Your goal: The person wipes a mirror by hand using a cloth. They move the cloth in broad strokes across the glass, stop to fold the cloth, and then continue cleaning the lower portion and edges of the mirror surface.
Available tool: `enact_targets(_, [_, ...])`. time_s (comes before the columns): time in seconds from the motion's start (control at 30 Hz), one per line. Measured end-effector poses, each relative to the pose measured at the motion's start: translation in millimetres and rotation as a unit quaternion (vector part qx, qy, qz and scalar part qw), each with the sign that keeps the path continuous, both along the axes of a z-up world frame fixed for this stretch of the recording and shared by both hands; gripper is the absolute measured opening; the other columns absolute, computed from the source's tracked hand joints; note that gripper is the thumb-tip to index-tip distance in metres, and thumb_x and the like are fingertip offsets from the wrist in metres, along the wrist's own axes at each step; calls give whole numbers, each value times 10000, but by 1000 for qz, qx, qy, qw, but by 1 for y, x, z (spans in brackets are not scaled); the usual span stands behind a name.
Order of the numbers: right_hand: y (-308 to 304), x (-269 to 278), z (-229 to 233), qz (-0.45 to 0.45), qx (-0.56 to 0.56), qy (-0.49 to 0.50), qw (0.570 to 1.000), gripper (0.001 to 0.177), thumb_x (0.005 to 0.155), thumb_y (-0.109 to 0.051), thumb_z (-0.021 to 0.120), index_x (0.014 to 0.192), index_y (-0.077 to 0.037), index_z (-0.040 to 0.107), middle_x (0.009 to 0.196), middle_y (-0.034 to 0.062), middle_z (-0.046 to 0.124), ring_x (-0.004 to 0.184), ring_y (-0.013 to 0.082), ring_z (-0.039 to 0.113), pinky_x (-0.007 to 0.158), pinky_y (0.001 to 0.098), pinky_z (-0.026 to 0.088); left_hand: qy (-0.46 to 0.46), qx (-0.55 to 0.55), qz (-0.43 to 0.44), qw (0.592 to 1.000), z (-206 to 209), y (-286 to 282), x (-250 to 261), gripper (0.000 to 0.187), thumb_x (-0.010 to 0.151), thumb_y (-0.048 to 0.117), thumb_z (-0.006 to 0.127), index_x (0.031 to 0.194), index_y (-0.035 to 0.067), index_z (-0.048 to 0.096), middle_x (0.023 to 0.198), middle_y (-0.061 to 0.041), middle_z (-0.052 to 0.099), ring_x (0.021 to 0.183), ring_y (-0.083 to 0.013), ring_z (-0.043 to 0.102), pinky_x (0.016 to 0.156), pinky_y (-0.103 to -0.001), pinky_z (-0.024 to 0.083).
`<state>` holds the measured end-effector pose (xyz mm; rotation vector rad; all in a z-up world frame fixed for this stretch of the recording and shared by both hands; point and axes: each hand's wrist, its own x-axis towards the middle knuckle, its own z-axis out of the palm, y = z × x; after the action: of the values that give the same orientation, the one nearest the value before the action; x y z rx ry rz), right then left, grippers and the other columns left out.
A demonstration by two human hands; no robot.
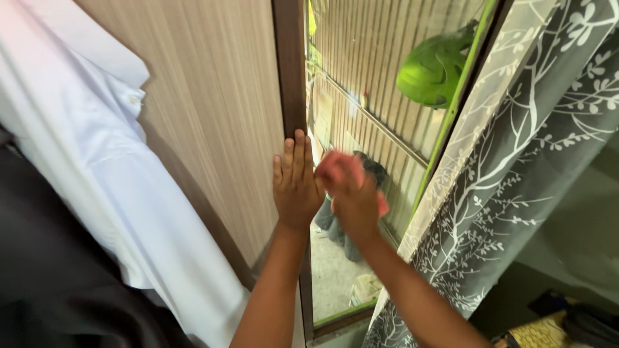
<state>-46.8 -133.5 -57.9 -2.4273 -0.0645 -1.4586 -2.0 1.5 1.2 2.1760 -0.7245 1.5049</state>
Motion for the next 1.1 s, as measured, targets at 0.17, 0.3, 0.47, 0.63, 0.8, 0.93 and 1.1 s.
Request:
enact_targets(0.17, [-21,-11,36,-100,5,-25,995,670,745,2,656,1382,-203,656,1558,100,438,1209,466,505,977,481,508,13,3,-8,1000,6,2,-7,636,951,174,410,1568,28,451,1661,-99,390,1554,-229,350,1280,-467,211])
enact_targets(0.3, [-10,-33,0,-62,17,55,996,583,750,-28,672,1288,-251,701,1532,101,418,1219,480,467,955,489,462,25,-8,-42,999,18,5,-20,620,977,169,445,1576,9,437,1669,-113,365,1559,-254,335,1269,-497,226])
enact_targets(0.47, [-22,-71,-29,95,173,24,980,492,924,-20,601,1408,-103,568,1519,115,468,1393,351,494,1161,434,427,95,-57,-191,975,9,6,-65,619,1000,188,573,1545,-43,392,1670,-255,294,1565,-416,270,1245,-582,253])
enact_targets(0.63, [-17,-106,-40,162,398,67,900,539,1087,-160,469,1560,34,297,1668,224,224,1522,336,278,1212,410,262,331,-115,-417,839,-42,-5,-128,832,904,103,724,1576,-45,257,1628,-269,297,1524,-416,280,1206,-506,288])
enact_targets(0.8, [-19,-133,-48,222,242,143,934,598,1047,-186,526,1569,8,308,1666,250,285,1557,347,278,1258,425,239,516,-263,-611,540,-86,-7,-131,925,858,51,732,1581,18,156,1467,-172,488,1297,-214,563,1035,-320,524])
enact_targets(0.93, [-42,-157,-12,235,202,295,904,569,1050,-213,453,1608,-112,402,1733,234,233,1600,364,162,1254,462,147,555,-244,-530,594,-109,-3,-131,890,832,46,749,1531,32,199,1363,-136,566,1198,-188,614,949,-299,552])
enact_targets(1.1, [-82,-159,58,-231,-137,47,962,803,875,-571,769,1530,-187,509,1606,336,193,1445,597,251,1123,722,240,553,-276,-540,571,-116,-19,-147,660,845,-19,734,1420,-11,410,1292,-123,602,1160,-172,632,964,-308,548])
